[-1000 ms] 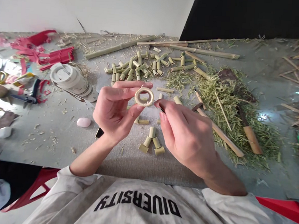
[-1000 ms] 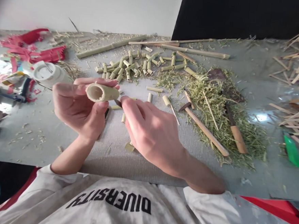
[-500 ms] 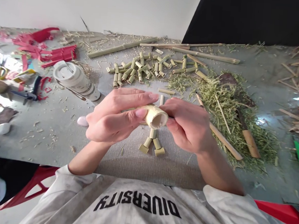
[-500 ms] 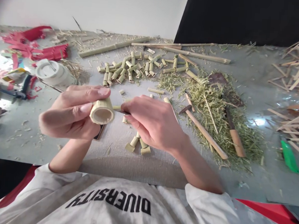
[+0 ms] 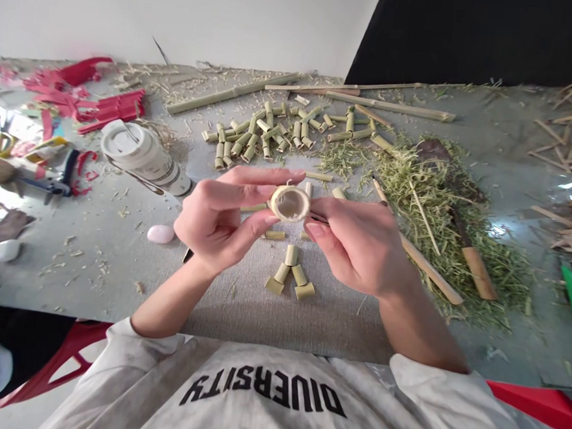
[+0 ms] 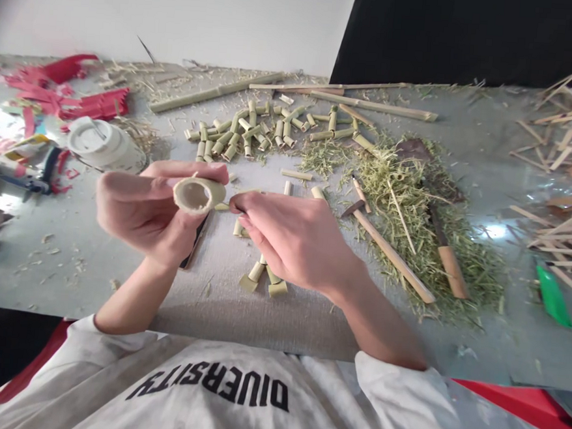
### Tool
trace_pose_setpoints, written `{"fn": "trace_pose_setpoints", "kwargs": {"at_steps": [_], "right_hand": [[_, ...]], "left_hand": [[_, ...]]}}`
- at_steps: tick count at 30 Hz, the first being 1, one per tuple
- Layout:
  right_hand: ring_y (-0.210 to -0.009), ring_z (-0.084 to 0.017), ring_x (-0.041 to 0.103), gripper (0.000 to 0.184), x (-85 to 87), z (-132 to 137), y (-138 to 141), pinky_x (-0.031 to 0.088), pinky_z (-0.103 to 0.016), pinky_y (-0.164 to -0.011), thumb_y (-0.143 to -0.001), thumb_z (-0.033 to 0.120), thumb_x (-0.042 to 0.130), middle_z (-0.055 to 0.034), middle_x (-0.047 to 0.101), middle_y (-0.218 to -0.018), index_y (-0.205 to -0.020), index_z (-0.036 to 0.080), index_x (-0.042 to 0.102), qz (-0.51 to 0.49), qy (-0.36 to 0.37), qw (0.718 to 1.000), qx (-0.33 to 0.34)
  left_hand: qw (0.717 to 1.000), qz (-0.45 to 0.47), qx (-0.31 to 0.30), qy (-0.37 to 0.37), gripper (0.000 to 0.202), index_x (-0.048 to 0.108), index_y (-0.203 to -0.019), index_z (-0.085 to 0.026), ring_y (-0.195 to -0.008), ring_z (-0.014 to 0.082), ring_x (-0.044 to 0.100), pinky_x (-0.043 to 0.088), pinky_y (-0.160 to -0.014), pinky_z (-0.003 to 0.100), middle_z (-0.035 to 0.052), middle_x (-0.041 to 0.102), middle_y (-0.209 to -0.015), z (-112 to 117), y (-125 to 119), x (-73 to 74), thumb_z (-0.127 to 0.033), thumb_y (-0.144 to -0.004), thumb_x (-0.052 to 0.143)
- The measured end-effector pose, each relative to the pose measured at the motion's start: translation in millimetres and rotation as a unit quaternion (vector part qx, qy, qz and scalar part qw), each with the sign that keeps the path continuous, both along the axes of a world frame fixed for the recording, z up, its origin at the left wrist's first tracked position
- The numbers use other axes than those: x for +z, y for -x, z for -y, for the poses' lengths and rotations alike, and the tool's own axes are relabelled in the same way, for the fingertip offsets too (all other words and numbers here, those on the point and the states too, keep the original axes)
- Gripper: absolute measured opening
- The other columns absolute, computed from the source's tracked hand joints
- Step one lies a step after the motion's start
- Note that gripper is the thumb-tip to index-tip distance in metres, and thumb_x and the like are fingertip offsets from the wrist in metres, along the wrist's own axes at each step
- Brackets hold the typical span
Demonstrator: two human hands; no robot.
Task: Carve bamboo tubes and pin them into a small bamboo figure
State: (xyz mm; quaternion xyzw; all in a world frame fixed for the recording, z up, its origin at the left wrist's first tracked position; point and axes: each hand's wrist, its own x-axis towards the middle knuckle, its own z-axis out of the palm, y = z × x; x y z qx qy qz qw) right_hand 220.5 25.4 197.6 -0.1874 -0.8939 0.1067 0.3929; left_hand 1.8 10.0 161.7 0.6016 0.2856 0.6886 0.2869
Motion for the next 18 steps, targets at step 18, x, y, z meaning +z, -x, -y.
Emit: {"fn": "trace_pose_setpoints", "kwargs": {"at_steps": [18], "right_hand": [[-0.055,-0.007,0.059,0.021,14.4,18,-1,0.044,-0.023,-0.059,-0.117,0.021,0.046,0.0033,0.075,-0.079,-0.122,0.014,0.065,0.009,0.126,0.991,-0.040]], "left_hand": [[0.998,-0.005,-0.059,0.037,0.038,0.082,-0.135,-0.032,-0.106,0.0231,0.086,0.074,-0.094,0.036,0.0013,0.087,-0.116,5,-8,10.3,-0.035,-0.098,0.087]]}}
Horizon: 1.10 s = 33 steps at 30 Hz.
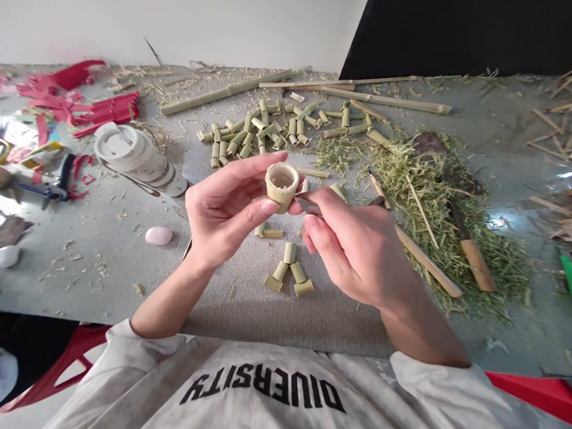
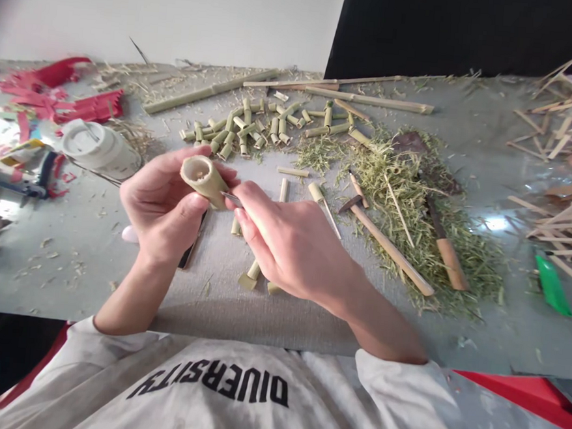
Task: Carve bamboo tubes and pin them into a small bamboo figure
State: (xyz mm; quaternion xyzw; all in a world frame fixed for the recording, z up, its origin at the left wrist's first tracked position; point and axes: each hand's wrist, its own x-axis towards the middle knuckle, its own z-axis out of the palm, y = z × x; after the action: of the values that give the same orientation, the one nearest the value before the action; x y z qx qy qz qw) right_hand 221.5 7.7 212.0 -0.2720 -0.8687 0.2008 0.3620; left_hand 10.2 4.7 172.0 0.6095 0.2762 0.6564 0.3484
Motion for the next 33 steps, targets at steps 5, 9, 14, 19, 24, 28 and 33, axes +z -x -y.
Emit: {"fn": "trace_pose_setpoints", "kwargs": {"at_steps": [5,9,14,19,24,28,33], "right_hand": [[-0.053,-0.007,0.056,0.019,-0.3,1.6,-1.0,0.041,-0.024,-0.057,-0.116,0.020,0.047,0.0037,0.074,-0.078,-0.116,0.014,0.065,0.014,-0.022,1.000,-0.010],[-0.056,-0.009,0.058,0.020,-2.8,1.6,-1.5,0.039,-0.027,-0.057,-0.118,0.023,0.048,0.0040,0.070,-0.073,-0.111,0.016,0.065,0.051,-0.082,0.995,-0.037],[-0.058,-0.011,0.058,0.019,-5.5,2.2,-2.8,0.034,-0.030,-0.055,-0.118,0.022,0.048,0.0036,0.067,-0.071,-0.113,0.017,0.065,0.091,-0.138,0.984,-0.072],[-0.058,-0.011,0.057,0.012,-5.8,2.5,-3.6,0.032,-0.032,-0.054,-0.114,0.017,0.052,0.0045,0.065,-0.071,-0.111,0.018,0.064,0.098,-0.147,0.982,-0.071],[-0.059,-0.010,0.059,0.018,-5.9,3.3,-0.7,0.035,-0.031,-0.056,-0.117,0.021,0.047,0.0033,0.069,-0.075,-0.109,0.018,0.063,0.083,-0.132,0.986,-0.059],[-0.061,-0.010,0.062,0.017,-7.0,4.3,-0.8,0.038,-0.030,-0.057,-0.116,0.021,0.048,0.0036,0.070,-0.076,-0.113,0.018,0.064,0.074,-0.117,0.989,-0.060],[-0.061,-0.011,0.061,0.019,-5.0,5.9,-1.2,0.037,-0.031,-0.057,-0.116,0.020,0.048,0.0026,0.071,-0.077,-0.114,0.016,0.067,0.082,-0.112,0.988,-0.069]], "left_hand": [[1.000,0.005,-0.001,0.022,0.032,0.086,-0.128,-0.031,-0.106,0.0239,0.086,0.073,-0.100,0.038,0.0027,0.087,-0.116,1.8,0.2,0.8,-0.037,-0.097,0.087],[1.000,0.004,-0.023,0.015,0.034,0.085,-0.128,-0.031,-0.108,0.0228,0.087,0.073,-0.100,0.035,-0.0013,0.088,-0.114,-1.7,1.6,-1.8,-0.037,-0.095,0.089],[0.999,-0.030,-0.022,0.034,0.041,0.083,-0.134,-0.031,-0.106,0.0232,0.087,0.074,-0.099,0.036,-0.0003,0.088,-0.118,-2.1,7.1,0.3,-0.037,-0.094,0.090],[0.998,-0.023,-0.030,0.056,0.026,0.088,-0.120,-0.029,-0.104,0.0265,0.087,0.075,-0.093,0.040,0.0018,0.088,-0.112,1.2,8.1,5.2,-0.037,-0.095,0.089],[0.995,-0.016,-0.061,0.080,0.029,0.087,-0.124,-0.031,-0.103,0.0279,0.087,0.075,-0.090,0.042,0.0031,0.089,-0.105,0.2,6.5,4.9,-0.045,-0.098,0.085],[0.993,-0.002,-0.074,0.094,0.030,0.088,-0.123,-0.031,-0.105,0.0285,0.087,0.075,-0.093,0.043,0.0035,0.088,-0.103,0.5,6.5,4.9,-0.045,-0.097,0.086],[0.992,0.003,-0.086,0.092,0.028,0.087,-0.125,-0.031,-0.106,0.0276,0.086,0.074,-0.096,0.043,0.0038,0.088,-0.106,0.5,5.3,4.9,-0.041,-0.099,0.084]]}}
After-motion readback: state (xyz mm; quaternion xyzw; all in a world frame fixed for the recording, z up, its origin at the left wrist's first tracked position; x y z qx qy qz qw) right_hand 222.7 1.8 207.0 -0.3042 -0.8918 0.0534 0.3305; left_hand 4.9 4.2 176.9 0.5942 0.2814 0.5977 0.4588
